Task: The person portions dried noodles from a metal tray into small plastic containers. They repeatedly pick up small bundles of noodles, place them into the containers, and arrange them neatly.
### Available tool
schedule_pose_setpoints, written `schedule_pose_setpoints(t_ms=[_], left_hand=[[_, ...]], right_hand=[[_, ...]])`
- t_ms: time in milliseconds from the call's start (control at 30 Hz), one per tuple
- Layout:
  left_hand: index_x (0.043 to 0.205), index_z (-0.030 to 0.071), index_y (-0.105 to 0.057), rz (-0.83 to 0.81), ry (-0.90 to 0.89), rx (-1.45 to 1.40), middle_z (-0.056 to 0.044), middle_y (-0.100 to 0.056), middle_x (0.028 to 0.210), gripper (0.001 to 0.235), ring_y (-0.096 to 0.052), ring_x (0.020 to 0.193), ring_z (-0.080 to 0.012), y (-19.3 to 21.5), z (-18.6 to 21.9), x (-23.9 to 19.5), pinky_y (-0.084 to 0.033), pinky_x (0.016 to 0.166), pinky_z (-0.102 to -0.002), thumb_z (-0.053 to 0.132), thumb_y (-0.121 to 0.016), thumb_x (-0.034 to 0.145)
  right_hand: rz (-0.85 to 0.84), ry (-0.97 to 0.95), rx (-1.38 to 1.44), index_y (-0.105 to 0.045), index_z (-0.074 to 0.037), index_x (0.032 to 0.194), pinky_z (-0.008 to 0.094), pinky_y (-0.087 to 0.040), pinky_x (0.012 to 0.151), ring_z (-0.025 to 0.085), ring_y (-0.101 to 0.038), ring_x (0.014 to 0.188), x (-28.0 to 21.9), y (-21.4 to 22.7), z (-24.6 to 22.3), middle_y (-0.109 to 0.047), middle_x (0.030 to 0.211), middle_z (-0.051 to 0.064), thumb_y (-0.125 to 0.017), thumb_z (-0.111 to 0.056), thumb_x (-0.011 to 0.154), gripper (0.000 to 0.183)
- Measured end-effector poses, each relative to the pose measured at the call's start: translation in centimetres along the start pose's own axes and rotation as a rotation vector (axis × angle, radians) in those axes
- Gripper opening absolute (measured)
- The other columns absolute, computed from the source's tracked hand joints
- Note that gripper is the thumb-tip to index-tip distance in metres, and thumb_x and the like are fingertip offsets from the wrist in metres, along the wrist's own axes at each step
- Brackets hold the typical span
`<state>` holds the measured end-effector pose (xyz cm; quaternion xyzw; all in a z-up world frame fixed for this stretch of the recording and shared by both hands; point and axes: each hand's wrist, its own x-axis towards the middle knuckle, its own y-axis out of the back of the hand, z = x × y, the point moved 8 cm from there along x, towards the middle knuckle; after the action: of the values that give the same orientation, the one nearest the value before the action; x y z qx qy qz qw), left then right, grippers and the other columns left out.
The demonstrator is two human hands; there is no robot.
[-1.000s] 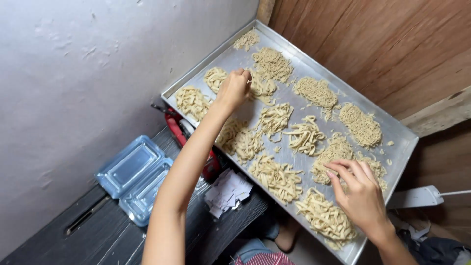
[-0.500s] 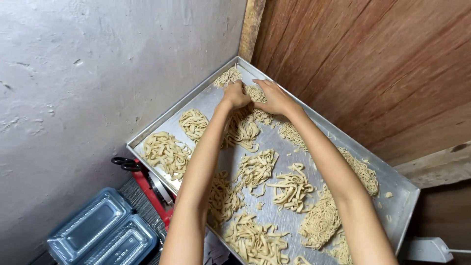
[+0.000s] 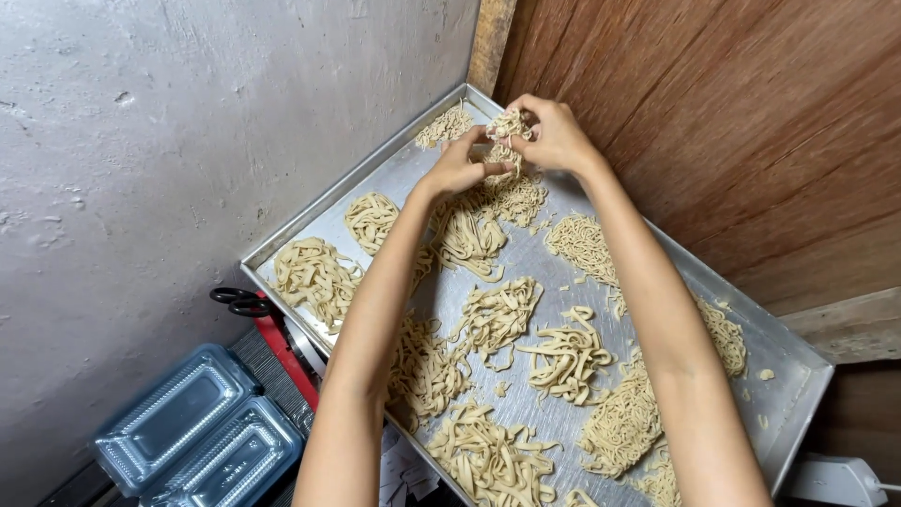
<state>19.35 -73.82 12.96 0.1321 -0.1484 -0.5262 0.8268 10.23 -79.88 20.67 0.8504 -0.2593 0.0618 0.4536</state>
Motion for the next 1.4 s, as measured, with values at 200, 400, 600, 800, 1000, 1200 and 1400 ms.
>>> schedule_pose_setpoints(t_ms=[200,400,600,800,1000,1200,1400], left_hand=[[0.132,0.015,-0.028,-0.078,0.041,-0.6,-0.018,-0.048,0.113,0.068,-0.052,0.085,-0.0176,-0.1,2.8,-0.6,-0.047,0.07,-0.026,-0.004,-0.049,0.071],[0.116,-0.013,-0.038,0.204,0.396,-1.408,-0.02,-0.048,0.076,0.059,-0.051,0.06,-0.026,-2.6,-0.3,-1.4,-0.05,0.047,-0.034,0.036,-0.021,0.086],[0.122,-0.007,-0.032,0.135,0.448,-1.623,-0.037,-0.044,0.116,0.063,-0.049,0.106,-0.0439,-4.4,4.1,-3.5,-0.047,0.081,-0.054,0.047,-0.018,0.09],[0.113,-0.008,-0.048,0.175,0.35,-1.501,-0.029,-0.057,0.098,0.056,-0.058,0.091,-0.0376,-0.9,4.7,-6.7,-0.047,0.084,-0.05,0.036,-0.024,0.088],[0.111,-0.014,-0.044,0.266,0.302,-1.437,-0.032,-0.056,0.096,0.053,-0.06,0.079,-0.0405,7.1,11.4,-23.3,-0.052,0.074,-0.044,0.031,-0.028,0.089],[0.112,-0.007,-0.048,0.504,0.346,-1.256,-0.026,-0.059,0.098,0.05,-0.059,0.085,-0.0371,12.6,9.2,-37.7,-0.05,0.077,-0.042,0.033,-0.029,0.089],[0.112,-0.005,-0.046,0.645,0.37,-1.27,-0.024,-0.059,0.105,0.061,-0.057,0.102,-0.0357,13.9,-9.2,-46.0,-0.046,0.087,-0.052,0.049,-0.031,0.088]], right_hand=[[-0.223,-0.236,0.168,-0.049,-0.006,0.108,0.034,-0.056,0.078,0.025,-0.065,0.092,1.2,1.4,-2.4,-0.058,0.111,0.015,-0.057,-0.003,0.083,0.026],[-0.227,-0.455,0.259,-0.051,-0.007,0.109,0.023,-0.053,0.069,0.013,-0.062,0.083,-0.2,2.7,-4.6,-0.062,0.101,0.005,-0.059,-0.009,0.083,0.028],[-0.243,-0.439,0.383,-0.053,-0.005,0.107,0.026,-0.056,0.071,0.015,-0.063,0.084,-1.3,2.7,-6.4,-0.063,0.099,0.006,-0.06,-0.005,0.08,0.027],[-0.334,-0.232,0.358,-0.054,-0.004,0.101,0.026,-0.056,0.066,0.015,-0.062,0.079,-3.8,3.3,-15.2,-0.062,0.092,0.008,-0.059,-0.005,0.083,0.019],[-0.579,-0.015,0.461,-0.051,-0.003,0.097,0.027,-0.055,0.061,0.016,-0.06,0.07,-8.3,-1.4,-27.6,-0.058,0.09,0.007,-0.059,-0.007,0.083,0.017],[-0.818,0.17,0.391,-0.051,-0.004,0.098,0.025,-0.056,0.059,0.015,-0.06,0.068,-12.5,-10.8,-36.3,-0.059,0.09,0.008,-0.055,-0.01,0.085,0.015],[-0.868,0.32,0.24,-0.057,-0.008,0.099,0.039,-0.054,0.06,0.031,-0.064,0.083,-15.9,-25.2,-37.5,-0.065,0.094,0.014,-0.066,-0.014,0.075,0.026]])
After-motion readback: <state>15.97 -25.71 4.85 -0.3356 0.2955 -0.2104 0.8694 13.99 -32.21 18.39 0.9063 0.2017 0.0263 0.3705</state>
